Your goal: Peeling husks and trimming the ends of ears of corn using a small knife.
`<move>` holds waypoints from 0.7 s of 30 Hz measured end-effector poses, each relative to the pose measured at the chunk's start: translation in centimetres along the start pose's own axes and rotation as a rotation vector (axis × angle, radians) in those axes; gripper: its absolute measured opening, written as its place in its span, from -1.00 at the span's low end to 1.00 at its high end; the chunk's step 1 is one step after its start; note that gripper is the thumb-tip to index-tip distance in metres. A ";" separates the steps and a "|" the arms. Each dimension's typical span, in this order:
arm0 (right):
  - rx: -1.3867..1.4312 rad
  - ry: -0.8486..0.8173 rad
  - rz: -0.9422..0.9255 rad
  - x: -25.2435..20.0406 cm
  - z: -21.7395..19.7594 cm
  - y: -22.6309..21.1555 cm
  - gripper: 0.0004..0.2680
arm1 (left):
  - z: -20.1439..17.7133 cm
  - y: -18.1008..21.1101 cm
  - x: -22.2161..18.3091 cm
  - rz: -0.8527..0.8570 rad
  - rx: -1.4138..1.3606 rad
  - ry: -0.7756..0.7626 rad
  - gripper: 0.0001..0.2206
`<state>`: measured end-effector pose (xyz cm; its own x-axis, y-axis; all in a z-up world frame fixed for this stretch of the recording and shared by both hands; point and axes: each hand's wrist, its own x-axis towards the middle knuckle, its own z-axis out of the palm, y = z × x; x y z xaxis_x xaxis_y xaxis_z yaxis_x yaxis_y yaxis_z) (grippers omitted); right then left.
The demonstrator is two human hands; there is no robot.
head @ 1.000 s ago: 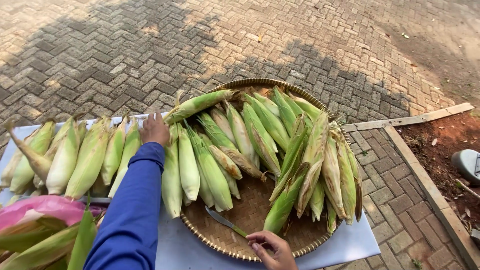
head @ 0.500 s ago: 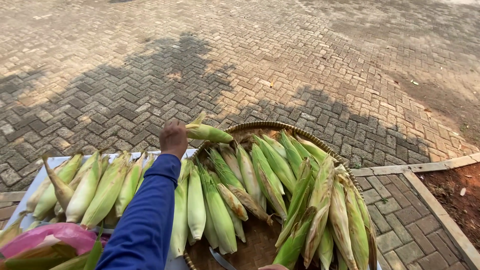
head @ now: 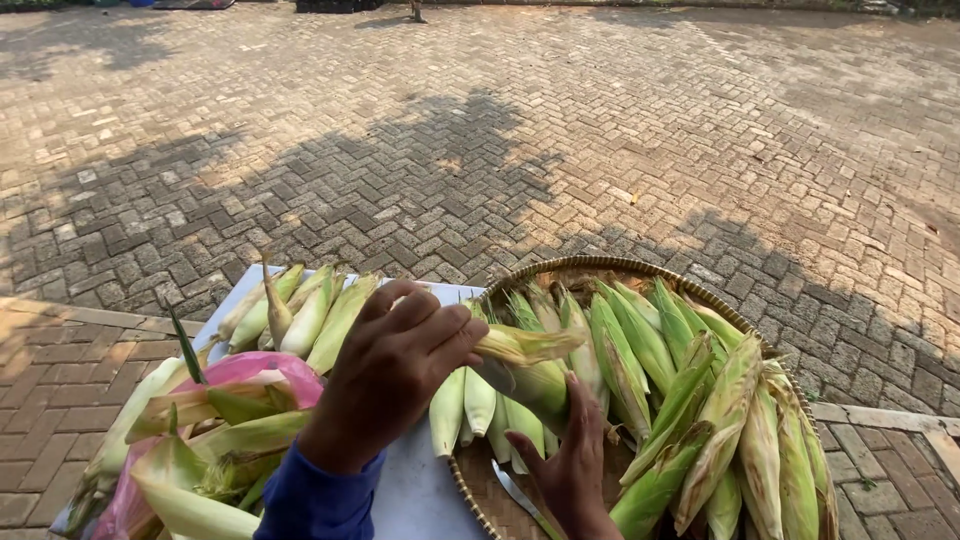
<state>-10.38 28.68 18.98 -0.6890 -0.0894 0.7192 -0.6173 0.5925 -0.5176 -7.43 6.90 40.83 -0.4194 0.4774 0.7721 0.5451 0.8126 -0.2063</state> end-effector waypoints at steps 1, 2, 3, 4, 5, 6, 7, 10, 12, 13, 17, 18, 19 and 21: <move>0.010 0.024 0.008 -0.8 0.6 -0.1 -0.31 | -0.6 0.6 -1.0 0.006 -0.051 -0.023 -0.77; 0.020 0.048 0.016 -1.6 1.2 -0.1 -0.38 | -1.1 1.1 -2.0 0.012 -0.102 -0.045 -0.76; 0.022 0.037 0.018 -2.6 1.8 -0.1 -0.38 | -1.4 1.3 -2.5 0.002 -0.102 -0.049 -0.76; 0.122 -0.032 0.107 -3.6 2.4 0.0 -0.38 | -1.5 1.4 -3.1 -0.045 -0.135 -0.021 -0.71; 0.217 -0.106 0.201 -4.9 2.8 0.0 -0.38 | -1.6 1.7 -3.7 -0.095 -0.173 0.005 -0.64; 0.214 -0.121 0.208 -5.5 3.2 -0.1 -0.38 | -1.3 2.0 -4.6 -0.109 -0.179 -0.001 -0.64; 0.421 -0.181 0.295 -6.4 3.5 -0.2 -0.42 | -0.9 2.4 -5.6 -0.220 -0.272 0.092 -0.55; 0.957 -0.284 0.525 -7.8 4.2 -0.3 -0.52 | 1.5 4.4 -9.8 -0.490 -0.529 0.212 -0.43; 1.290 -0.327 0.680 -8.8 4.3 -0.1 -0.58 | 2.7 6.6 -13.6 -0.665 -0.682 0.241 -0.40; 1.397 -0.341 0.727 -8.8 4.5 0.3 -0.62 | 3.1 7.7 -15.4 -0.758 -0.834 0.143 -0.41; 1.234 -0.382 0.962 -11.0 4.9 2.3 -0.69 | 3.6 10.7 -24.1 -0.863 -1.101 -0.187 -0.50; 1.231 -0.413 0.985 -11.9 5.0 2.8 -0.69 | 3.3 11.3 -26.3 -0.901 -1.095 -0.183 -0.50; 1.092 -0.430 1.012 -12.4 5.3 3.5 -0.69 | 3.1 11.5 -28.3 -0.929 -1.068 -0.386 -0.57; 0.955 -0.462 1.031 -13.2 5.7 4.3 -0.69 | 2.5 11.7 -31.6 -0.964 -1.034 -0.583 -0.63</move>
<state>-6.07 27.81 4.58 -0.9128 -0.3153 -0.2595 0.3237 -0.1713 -0.9305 10.41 2.19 12.57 -0.9830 0.1819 -0.0257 0.0535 0.4169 0.9074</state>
